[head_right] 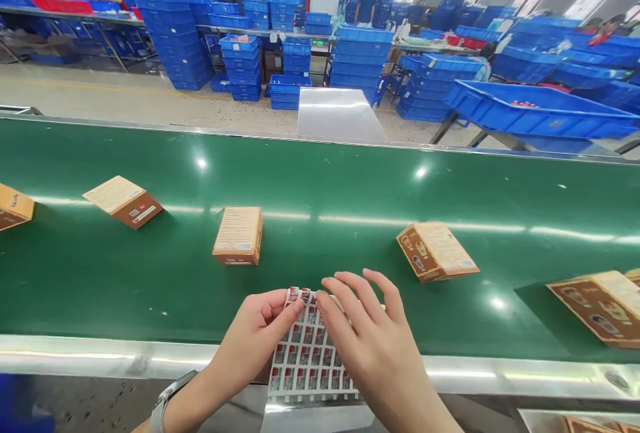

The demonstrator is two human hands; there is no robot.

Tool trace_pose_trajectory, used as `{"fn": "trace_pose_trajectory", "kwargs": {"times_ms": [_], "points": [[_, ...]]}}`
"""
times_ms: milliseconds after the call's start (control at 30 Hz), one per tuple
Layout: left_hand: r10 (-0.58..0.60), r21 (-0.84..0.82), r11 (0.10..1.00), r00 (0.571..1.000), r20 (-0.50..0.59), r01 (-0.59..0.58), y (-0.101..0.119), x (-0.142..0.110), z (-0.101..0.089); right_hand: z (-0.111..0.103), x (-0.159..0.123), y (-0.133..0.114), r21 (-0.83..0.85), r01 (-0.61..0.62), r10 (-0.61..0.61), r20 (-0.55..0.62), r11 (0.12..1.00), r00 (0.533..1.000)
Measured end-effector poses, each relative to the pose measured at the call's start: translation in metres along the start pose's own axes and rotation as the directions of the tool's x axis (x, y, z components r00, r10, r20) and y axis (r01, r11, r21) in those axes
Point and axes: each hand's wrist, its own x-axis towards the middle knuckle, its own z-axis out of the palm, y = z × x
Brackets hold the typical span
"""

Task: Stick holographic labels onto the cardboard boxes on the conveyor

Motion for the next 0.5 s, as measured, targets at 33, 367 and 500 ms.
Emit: {"fn": "trace_pose_trajectory", "kwargs": {"times_ms": [33,367,500], "points": [[-0.005,-0.013,1.0,1.0,-0.015,0.004,0.0,0.0,-0.001,0.0,0.001,-0.003,0.006,0.013,-0.013,-0.026,1.0,1.0],[0.531,0.661,0.651,0.846,-0.046,-0.372,0.014,-0.015,-0.056,0.044,0.051,0.036,0.674,-0.716,0.604,0.497,0.183,0.623],[0.451,0.724,0.573,0.886,0.113,-0.384,0.004,-0.007,-0.062,0.076,0.081,0.042,0.667,-0.745,0.51,0.643,-0.004,0.572]]}}
